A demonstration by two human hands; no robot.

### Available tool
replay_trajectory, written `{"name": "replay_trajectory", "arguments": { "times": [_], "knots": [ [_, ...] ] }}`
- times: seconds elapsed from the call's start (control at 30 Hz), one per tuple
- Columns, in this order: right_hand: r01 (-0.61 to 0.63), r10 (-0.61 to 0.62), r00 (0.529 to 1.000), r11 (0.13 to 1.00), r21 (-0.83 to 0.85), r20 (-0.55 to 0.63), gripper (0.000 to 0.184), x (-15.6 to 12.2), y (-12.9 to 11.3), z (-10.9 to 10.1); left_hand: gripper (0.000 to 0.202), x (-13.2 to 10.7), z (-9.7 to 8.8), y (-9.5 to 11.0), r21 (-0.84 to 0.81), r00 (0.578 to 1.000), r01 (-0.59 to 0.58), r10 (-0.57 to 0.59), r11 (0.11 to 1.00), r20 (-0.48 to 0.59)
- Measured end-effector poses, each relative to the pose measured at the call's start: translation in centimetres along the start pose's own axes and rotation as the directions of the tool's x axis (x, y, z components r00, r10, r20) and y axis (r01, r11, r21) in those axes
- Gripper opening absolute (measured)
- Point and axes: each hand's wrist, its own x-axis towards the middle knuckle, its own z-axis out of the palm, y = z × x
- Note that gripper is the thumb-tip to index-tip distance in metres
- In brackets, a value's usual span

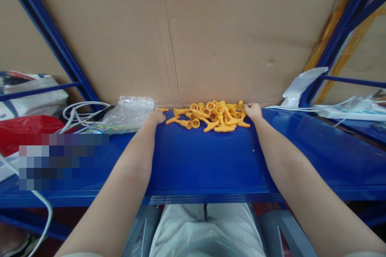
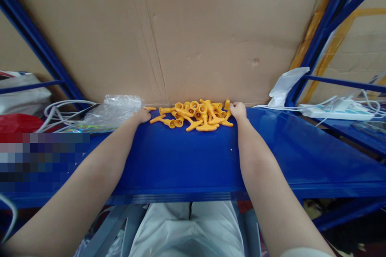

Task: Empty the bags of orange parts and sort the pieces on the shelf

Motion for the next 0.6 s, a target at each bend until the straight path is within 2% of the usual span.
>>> {"name": "replay_trajectory", "arguments": {
  "times": [0.17, 0.53, 0.6],
  "knots": [
    [0.024, -0.024, 1.0, 1.0, -0.02, -0.004, 0.03, 0.0, 0.1, 0.0, 0.064, 0.4, -0.4, 0.6, -0.035, 0.996, 0.067, -0.065, 0.997, 0.054],
    [0.045, -0.045, 0.999, 0.998, -0.039, 0.01, 0.032, 0.2, 0.2, 0.1, 0.064, 1.5, 0.1, -0.1, -0.023, 0.997, 0.055, -0.054, 0.998, 0.059],
    [0.039, -0.038, 0.999, 0.998, -0.047, 0.017, 0.033, 0.1, 0.1, 0.1, 0.063, 1.6, 0.1, -0.3, -0.027, 0.999, 0.011, -0.01, 1.0, 0.038]
  ]
}}
